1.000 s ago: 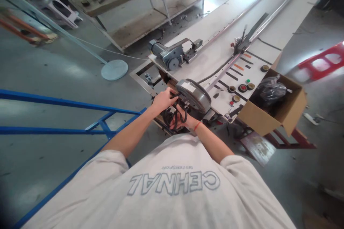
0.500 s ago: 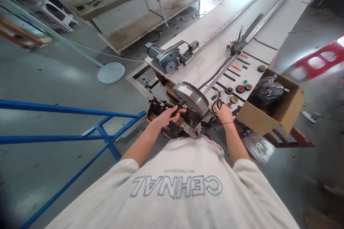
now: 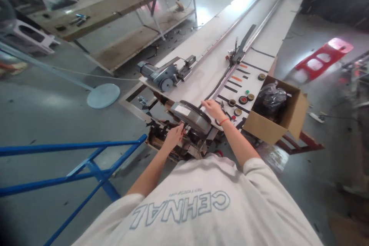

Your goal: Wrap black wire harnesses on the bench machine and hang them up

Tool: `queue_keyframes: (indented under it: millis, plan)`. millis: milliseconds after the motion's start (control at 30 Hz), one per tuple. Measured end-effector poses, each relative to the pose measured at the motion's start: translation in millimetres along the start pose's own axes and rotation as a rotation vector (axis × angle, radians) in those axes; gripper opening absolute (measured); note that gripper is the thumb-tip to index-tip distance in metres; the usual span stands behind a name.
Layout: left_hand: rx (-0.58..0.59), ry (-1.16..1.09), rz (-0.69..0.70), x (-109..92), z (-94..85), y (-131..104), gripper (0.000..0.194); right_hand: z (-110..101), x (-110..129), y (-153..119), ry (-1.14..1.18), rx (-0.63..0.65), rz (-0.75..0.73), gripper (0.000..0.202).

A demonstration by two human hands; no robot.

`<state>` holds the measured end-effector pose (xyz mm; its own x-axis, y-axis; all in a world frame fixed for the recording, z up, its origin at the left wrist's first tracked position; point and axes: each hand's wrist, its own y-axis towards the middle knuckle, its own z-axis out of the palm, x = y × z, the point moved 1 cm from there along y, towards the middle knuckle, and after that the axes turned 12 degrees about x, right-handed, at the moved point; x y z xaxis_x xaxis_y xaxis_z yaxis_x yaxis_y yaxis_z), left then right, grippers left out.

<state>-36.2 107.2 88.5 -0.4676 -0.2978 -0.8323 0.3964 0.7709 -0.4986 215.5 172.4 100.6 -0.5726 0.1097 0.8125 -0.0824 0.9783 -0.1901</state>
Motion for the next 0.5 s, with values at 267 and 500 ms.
queue_keyframes:
  millis: [267, 500]
  plan:
    - [-0.237, 0.595, -0.076, 43, 11.7, -28, 0.029, -137, -124, 19, -0.572, -0.198, 0.685, 0.045]
    - [-0.104, 0.245, -0.001, 47, 4.6, -22, 0.035, -130, -129, 22, -0.645, -0.135, 0.704, 0.053]
